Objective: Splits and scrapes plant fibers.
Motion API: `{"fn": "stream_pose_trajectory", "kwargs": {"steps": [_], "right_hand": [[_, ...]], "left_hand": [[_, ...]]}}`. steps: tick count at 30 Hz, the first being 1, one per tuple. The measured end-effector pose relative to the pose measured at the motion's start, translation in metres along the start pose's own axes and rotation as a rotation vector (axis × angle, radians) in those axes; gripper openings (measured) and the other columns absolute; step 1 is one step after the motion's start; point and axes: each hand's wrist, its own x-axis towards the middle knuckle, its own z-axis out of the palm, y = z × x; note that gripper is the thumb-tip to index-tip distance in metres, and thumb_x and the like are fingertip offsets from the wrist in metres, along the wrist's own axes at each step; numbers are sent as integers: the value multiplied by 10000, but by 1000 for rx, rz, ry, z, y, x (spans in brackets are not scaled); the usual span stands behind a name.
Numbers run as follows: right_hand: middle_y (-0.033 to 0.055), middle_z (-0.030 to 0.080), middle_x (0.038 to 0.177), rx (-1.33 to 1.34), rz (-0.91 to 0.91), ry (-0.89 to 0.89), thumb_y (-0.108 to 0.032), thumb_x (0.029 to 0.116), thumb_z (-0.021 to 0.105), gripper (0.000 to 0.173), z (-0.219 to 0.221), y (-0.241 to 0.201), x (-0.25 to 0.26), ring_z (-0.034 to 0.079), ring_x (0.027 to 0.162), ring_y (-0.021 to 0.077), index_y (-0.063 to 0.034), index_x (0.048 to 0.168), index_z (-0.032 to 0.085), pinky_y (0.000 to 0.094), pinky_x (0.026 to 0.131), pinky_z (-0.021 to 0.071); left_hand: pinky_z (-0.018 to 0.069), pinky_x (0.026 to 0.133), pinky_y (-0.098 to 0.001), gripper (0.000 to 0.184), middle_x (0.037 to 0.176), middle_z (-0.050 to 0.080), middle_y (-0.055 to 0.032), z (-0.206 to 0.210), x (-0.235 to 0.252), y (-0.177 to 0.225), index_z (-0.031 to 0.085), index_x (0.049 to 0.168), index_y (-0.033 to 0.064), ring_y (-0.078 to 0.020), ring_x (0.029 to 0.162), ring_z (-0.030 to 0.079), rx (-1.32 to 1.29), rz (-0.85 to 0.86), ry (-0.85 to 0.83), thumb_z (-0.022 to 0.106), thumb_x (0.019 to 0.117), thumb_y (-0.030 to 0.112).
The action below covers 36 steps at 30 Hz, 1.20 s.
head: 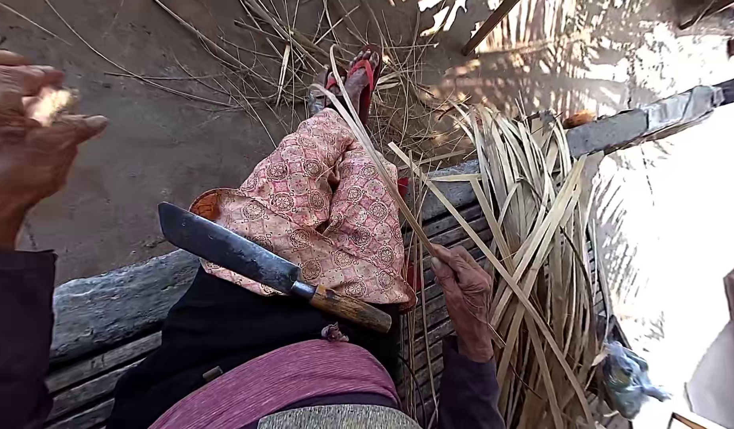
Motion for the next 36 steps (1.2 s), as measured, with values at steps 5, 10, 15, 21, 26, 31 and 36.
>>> {"fn": "stream_pose_trajectory", "kwargs": {"steps": [5,10,15,21,26,31,36], "right_hand": [[50,632,833,62,-59,2,-79,987,605,214,12,-24,9,566,712,-24,59,1079,740,100,679,484],[65,616,834,149,-115,-12,-65,988,611,212,34,-51,11,563,690,32,29,1132,735,138,631,484],[68,671,821,151,-62,-71,-126,1031,556,250,20,-19,-3,587,674,29,47,1081,728,159,653,509],[48,659,777,49,47,-84,-146,1021,535,286,0,25,-31,573,665,-12,41,924,728,124,639,486],[-46,602,730,64,195,60,-149,1015,495,289,-1,29,-33,514,624,-93,18,899,701,66,597,429],[15,623,727,78,5,103,-132,1027,501,306,18,1,-5,542,631,-68,68,922,707,73,616,457],[114,637,750,40,-126,-7,-121,1039,510,305,31,-29,12,589,656,46,101,969,706,150,657,498]], "left_hand": [[570,799,-261,315,1142,673,-61,104,-69,143,639,1241,1,-72,914,669,-542,146,-277,553,1004,189],[599,712,-208,300,945,775,28,145,-88,222,674,1174,82,-57,803,724,-1147,137,-449,403,1045,73],[603,711,-209,371,773,733,112,112,-21,219,643,970,171,-19,717,705,-1103,91,-148,308,1079,56],[599,738,-222,335,779,717,60,57,38,163,582,973,148,-66,755,712,-1067,-8,172,283,1124,137],[592,732,-217,348,796,717,61,29,40,146,583,980,152,-60,765,708,-1114,-37,340,269,1131,163],[590,700,-200,369,802,733,63,50,21,157,610,991,152,-45,739,709,-1191,-47,282,265,1120,132],[554,638,-154,302,821,744,46,82,-4,166,673,1075,154,-11,680,682,-1189,20,176,380,1112,217]]}}
